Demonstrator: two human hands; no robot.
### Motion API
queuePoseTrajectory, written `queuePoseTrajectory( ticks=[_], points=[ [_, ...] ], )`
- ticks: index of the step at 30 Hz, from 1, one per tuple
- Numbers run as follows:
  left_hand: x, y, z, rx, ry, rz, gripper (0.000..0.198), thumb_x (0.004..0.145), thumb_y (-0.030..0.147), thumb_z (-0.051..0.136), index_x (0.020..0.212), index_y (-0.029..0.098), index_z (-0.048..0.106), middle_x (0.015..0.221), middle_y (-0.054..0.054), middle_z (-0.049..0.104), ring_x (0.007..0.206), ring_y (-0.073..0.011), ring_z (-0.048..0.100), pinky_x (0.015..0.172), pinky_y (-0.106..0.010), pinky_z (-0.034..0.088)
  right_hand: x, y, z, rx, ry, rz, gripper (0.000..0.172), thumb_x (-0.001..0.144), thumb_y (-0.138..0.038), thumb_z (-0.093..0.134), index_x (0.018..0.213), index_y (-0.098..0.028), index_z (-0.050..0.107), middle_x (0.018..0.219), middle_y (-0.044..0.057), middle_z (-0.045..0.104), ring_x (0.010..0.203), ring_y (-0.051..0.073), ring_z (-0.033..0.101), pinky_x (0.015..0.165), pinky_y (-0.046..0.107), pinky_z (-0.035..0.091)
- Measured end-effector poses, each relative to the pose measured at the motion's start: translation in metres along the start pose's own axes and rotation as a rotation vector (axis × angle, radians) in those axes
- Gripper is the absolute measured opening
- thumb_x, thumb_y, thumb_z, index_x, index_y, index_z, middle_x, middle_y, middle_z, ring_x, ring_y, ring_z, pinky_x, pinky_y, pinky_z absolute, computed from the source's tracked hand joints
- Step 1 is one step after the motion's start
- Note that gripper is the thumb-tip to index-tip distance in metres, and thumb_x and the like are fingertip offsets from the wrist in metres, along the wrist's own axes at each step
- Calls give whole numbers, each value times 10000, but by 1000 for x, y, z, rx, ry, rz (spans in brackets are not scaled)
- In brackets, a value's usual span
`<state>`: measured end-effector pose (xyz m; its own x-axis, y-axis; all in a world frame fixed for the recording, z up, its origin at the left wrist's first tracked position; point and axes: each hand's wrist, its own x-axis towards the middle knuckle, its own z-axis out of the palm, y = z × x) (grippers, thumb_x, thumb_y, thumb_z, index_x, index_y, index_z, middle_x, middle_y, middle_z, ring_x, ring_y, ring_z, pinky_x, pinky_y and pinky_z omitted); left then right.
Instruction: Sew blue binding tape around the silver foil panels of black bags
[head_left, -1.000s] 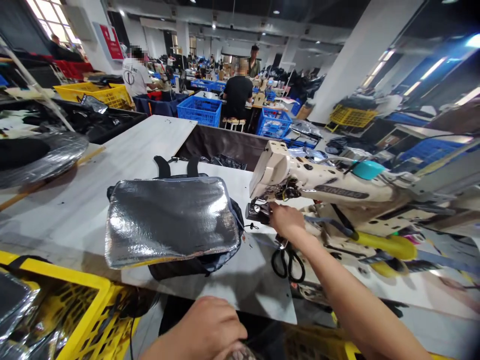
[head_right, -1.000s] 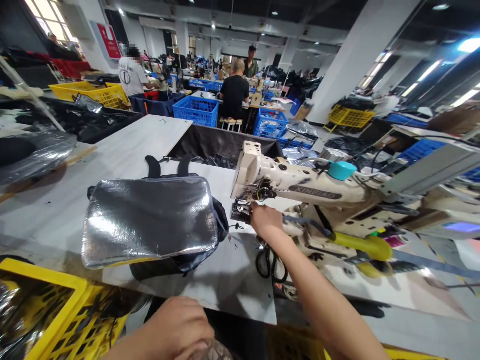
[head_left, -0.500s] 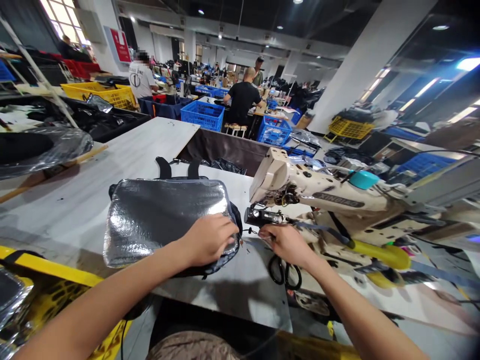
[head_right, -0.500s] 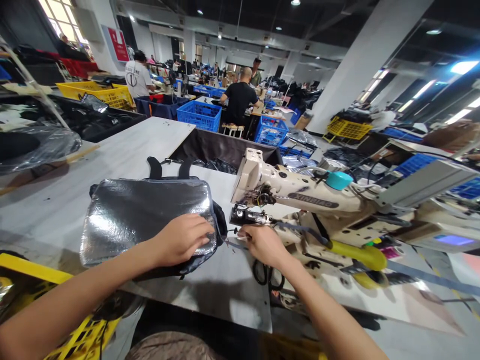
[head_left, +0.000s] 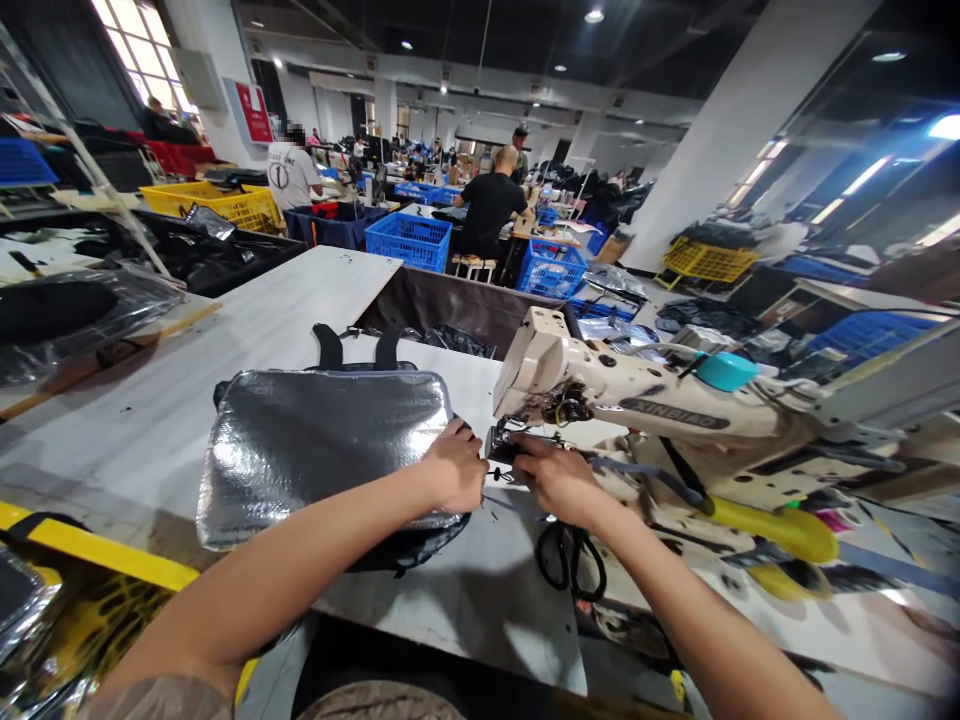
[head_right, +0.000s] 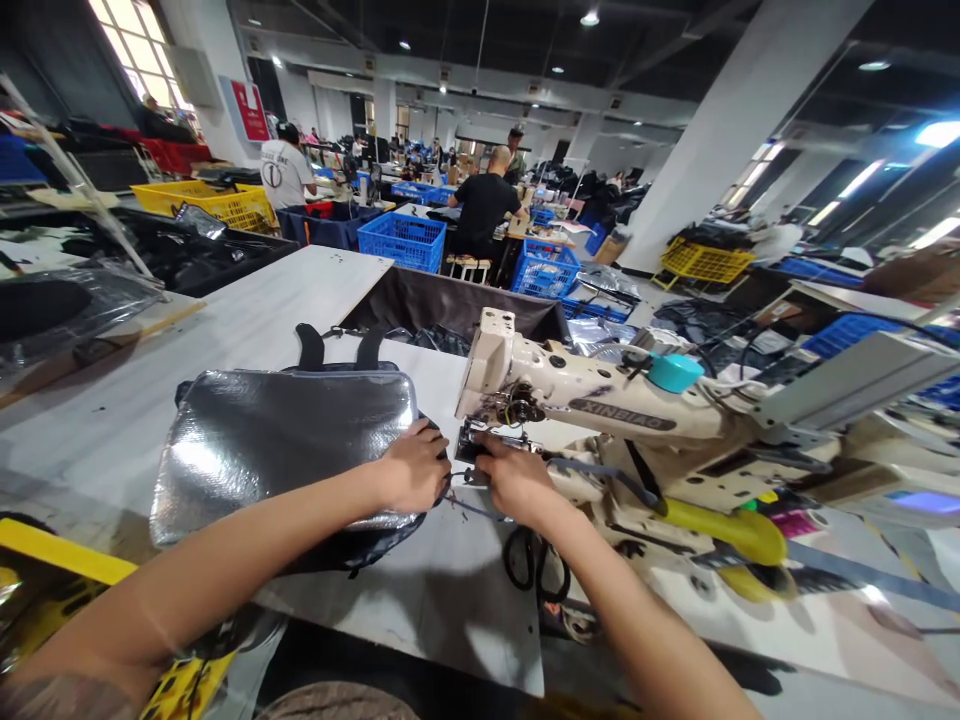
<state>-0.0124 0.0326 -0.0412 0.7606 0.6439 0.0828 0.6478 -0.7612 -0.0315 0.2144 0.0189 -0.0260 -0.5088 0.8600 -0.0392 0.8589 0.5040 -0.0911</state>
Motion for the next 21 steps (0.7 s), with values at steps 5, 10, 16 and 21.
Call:
queuePoseTrajectory(
  ticks=[5,10,16,21],
  points=[
    [-6,-10,13,17,-2,20,233,895,341,616,854,174,773,1025,-107,754,1082,-303,613,1173,-547,233,-10,-34,22,664,276,-59,228,1018,-304,534,927,-189,709,885,54,730,820,188,657,767,282,494],
    [-10,-24,17,-68,15,116,316,820,446,708,960,164,736,991,-97,758,1014,-295,645,1151,-535,271,-12,-78,30,1117,304,-173,312,1023,-453,572,860,-212,684,864,39,709,762,182,612,695,289,481],
    [-13,-21,9,-72,73,46,153,916,260,582,953,166,697,939,-96,754,932,-256,685,1136,-474,321,-39,-58,8,937,218,-80,314,1032,-447,575,943,-194,738,878,61,753,761,189,667,715,293,522],
    [3,-13,-4,-70,-85,-143,252,943,347,586,1097,154,635,874,-105,767,898,-282,730,1057,-445,400,-90,4,-30,506,507,40,237,1019,-373,610,1207,-283,724,1014,97,786,839,229,746,740,334,580]
  ],
)
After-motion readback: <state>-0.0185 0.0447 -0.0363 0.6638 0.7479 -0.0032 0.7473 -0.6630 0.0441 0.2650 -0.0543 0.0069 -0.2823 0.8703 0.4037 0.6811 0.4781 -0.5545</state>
